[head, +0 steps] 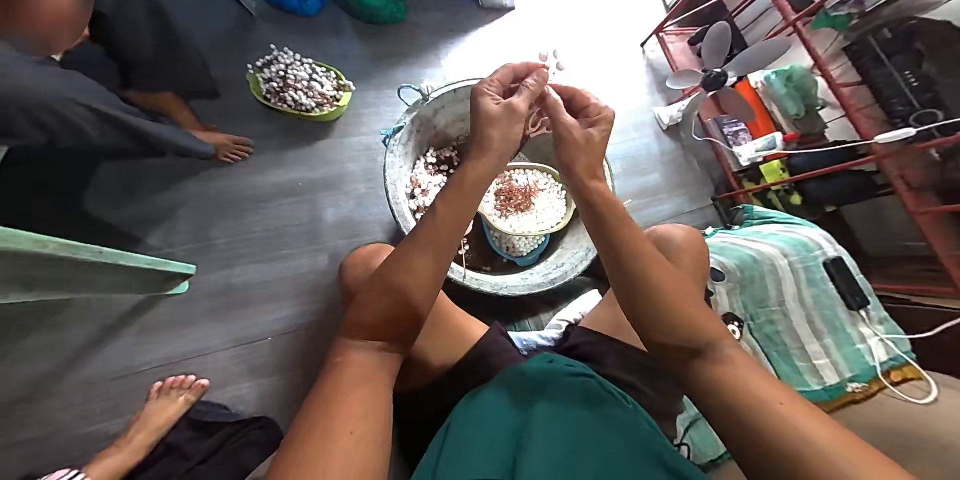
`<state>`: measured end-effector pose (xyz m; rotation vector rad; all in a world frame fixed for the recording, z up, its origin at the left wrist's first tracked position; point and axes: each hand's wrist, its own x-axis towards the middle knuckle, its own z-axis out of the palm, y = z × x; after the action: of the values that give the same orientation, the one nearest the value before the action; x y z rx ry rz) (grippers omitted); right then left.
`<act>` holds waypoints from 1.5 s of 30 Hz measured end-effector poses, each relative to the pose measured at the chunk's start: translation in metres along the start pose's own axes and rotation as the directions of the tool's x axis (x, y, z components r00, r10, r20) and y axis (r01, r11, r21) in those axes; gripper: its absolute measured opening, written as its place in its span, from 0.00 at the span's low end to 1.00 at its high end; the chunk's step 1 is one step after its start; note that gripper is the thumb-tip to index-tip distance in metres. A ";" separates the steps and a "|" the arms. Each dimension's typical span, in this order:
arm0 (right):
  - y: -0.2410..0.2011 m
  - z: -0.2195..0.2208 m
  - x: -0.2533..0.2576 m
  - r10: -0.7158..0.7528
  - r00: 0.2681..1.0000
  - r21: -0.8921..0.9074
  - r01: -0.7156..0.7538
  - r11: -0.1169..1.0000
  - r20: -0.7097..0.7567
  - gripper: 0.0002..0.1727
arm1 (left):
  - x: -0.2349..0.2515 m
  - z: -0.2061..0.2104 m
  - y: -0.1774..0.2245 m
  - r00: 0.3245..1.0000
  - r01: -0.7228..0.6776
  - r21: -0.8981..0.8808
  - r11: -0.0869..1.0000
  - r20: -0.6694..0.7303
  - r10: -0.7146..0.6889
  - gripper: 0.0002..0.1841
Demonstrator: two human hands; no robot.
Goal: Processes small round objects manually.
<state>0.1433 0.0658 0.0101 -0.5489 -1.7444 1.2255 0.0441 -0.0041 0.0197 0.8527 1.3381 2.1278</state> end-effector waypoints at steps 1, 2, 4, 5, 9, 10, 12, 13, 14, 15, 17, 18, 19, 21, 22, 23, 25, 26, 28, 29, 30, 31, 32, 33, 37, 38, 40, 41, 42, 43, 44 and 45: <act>0.003 0.001 -0.001 0.007 1.000 0.017 -0.007 1.000 -0.020 0.08 | 0.001 0.001 -0.003 0.999 0.044 -0.061 0.997 0.001 -0.044 0.07; 0.007 0.003 -0.002 0.011 0.999 0.034 -0.010 0.999 -0.040 0.08 | 0.001 0.002 -0.006 0.997 0.081 -0.120 0.989 0.003 -0.081 0.07; 0.013 0.007 -0.005 0.041 0.996 0.089 -0.033 0.995 -0.083 0.08 | 0.001 0.004 -0.013 0.992 0.123 -0.179 0.976 0.011 -0.123 0.07; 0.016 0.010 -0.006 0.067 0.992 0.122 -0.054 0.991 -0.103 0.08 | 0.002 0.005 -0.016 0.993 0.121 -0.180 0.976 0.015 -0.121 0.07; 0.024 0.014 -0.009 0.180 0.976 0.237 -0.146 0.960 -0.126 0.08 | 0.004 0.004 -0.022 0.987 0.160 -0.167 0.973 0.050 -0.154 0.07; 0.026 0.013 -0.009 0.201 0.972 0.258 -0.165 0.952 -0.118 0.08 | 0.004 0.003 -0.023 0.984 0.176 -0.155 0.972 0.057 -0.169 0.07; 0.029 0.010 -0.008 0.242 0.966 0.305 -0.206 0.930 -0.087 0.08 | 0.005 0.002 -0.022 0.985 0.170 -0.112 0.979 0.055 -0.165 0.07; 0.030 0.009 -0.009 0.262 0.963 0.327 -0.226 0.918 -0.070 0.08 | 0.005 0.002 -0.022 0.986 0.160 -0.087 0.983 0.059 -0.155 0.07; 0.030 0.008 -0.009 0.277 0.959 0.342 -0.243 0.908 -0.054 0.09 | 0.006 0.001 -0.023 0.987 0.148 -0.064 0.987 0.067 -0.143 0.08; 0.031 0.006 -0.008 0.286 0.957 0.351 -0.254 0.901 -0.042 0.09 | 0.007 0.001 -0.023 0.988 0.139 -0.048 0.989 0.076 -0.136 0.08; 0.032 0.003 -0.008 0.293 0.955 0.354 -0.261 0.898 -0.041 0.09 | 0.007 0.001 -0.022 0.983 0.160 -0.043 0.986 0.095 -0.156 0.09; 0.033 0.001 -0.008 0.293 0.955 0.350 -0.260 0.900 -0.046 0.09 | 0.006 0.000 -0.020 0.980 0.179 -0.043 0.983 0.099 -0.174 0.10; 0.032 -0.001 -0.007 0.290 0.955 0.344 -0.255 0.903 -0.053 0.09 | 0.006 0.000 -0.018 0.977 0.194 -0.035 0.980 0.093 -0.190 0.09; 0.033 -0.005 -0.007 0.263 0.961 0.327 -0.223 0.918 -0.083 0.09 | 0.005 0.000 -0.013 0.974 0.218 -0.005 0.976 0.058 -0.218 0.10; 0.034 -0.008 -0.006 0.243 0.965 0.319 -0.200 0.926 -0.101 0.08 | 0.005 -0.001 -0.012 0.974 0.226 0.005 0.974 0.033 -0.226 0.10; 0.035 -0.011 -0.005 0.221 0.968 0.309 -0.176 0.935 -0.116 0.08 | 0.006 -0.002 -0.013 0.975 0.224 0.002 0.975 0.011 -0.224 0.09; 0.035 -0.016 -0.004 0.193 0.972 0.288 -0.148 0.946 -0.136 0.08 | 0.007 -0.005 -0.014 0.975 0.219 -0.032 0.975 -0.022 -0.220 0.09; 0.036 -0.019 -0.004 0.186 0.973 0.281 -0.141 0.949 -0.138 0.08 | 0.007 -0.005 -0.013 0.974 0.226 -0.048 0.973 -0.016 -0.227 0.09; 0.036 -0.022 -0.005 0.187 0.974 0.269 -0.148 0.952 -0.129 0.08 | 0.006 -0.004 -0.009 0.971 0.238 -0.041 0.970 0.040 -0.236 0.10; 0.036 -0.023 -0.006 0.194 0.974 0.265 -0.158 0.951 -0.115 0.08 | 0.005 -0.003 -0.008 0.969 0.230 -0.018 0.973 0.091 -0.228 0.12; 0.036 -0.023 -0.007 0.203 0.974 0.264 -0.171 0.949 -0.102 0.09 | 0.004 -0.001 -0.008 0.970 0.200 0.015 0.980 0.136 -0.200 0.12; 0.036 -0.021 -0.008 0.210 0.973 0.265 -0.179 0.947 -0.094 0.09 | 0.003 0.001 -0.009 0.973 0.150 0.054 0.987 0.168 -0.157 0.12; 0.037 -0.020 -0.010 0.212 0.973 0.270 -0.181 0.946 -0.092 0.09 | 0.001 0.003 -0.011 0.977 0.094 0.094 0.991 0.184 -0.110 0.12; 0.038 -0.018 -0.011 0.214 0.973 0.271 -0.183 0.945 -0.091 0.08 | 0.000 0.005 -0.014 0.980 0.039 0.126 0.991 0.187 -0.063 0.12; 0.038 -0.010 -0.014 0.219 0.972 0.252 -0.192 0.949 -0.085 0.07 | -0.001 0.006 -0.020 0.989 -0.058 0.172 0.983 0.147 0.033 0.10; 0.039 -0.007 -0.015 0.214 0.973 0.244 -0.188 0.951 -0.084 0.07 | -0.001 0.005 -0.022 0.991 -0.058 0.179 0.982 0.132 0.035 0.08; 0.040 -0.003 -0.014 0.198 0.977 0.233 -0.174 0.957 -0.081 0.07 | 0.002 0.002 -0.024 0.993 -0.051 0.194 0.980 0.115 0.028 0.06; 0.041 -0.001 -0.013 0.191 0.978 0.232 -0.169 0.958 -0.078 0.07 | 0.004 0.001 -0.024 0.993 -0.032 0.201 0.979 0.117 0.009 0.06; 0.041 0.001 -0.012 0.190 0.979 0.230 -0.170 0.958 -0.070 0.08 | 0.006 0.000 -0.025 0.992 0.001 0.207 0.978 0.127 -0.028 0.06; 0.042 0.002 -0.011 0.193 0.980 0.231 -0.177 0.957 -0.052 0.09 | 0.009 -0.002 -0.024 0.988 0.047 0.204 0.978 0.134 -0.076 0.07; 0.043 0.000 -0.013 0.205 0.979 0.227 -0.195 0.954 -0.018 0.11 | 0.010 -0.005 -0.025 0.984 0.103 0.200 0.974 0.125 -0.130 0.09; 0.046 -0.004 -0.020 0.220 0.975 0.190 -0.222 0.956 0.033 0.14 | 0.009 -0.009 -0.026 0.978 0.157 0.199 0.967 0.105 -0.180 0.09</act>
<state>0.1500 0.0712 -0.0394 -0.6350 -1.5818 1.5388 0.0334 0.0072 -0.0042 0.8941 1.5092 1.8102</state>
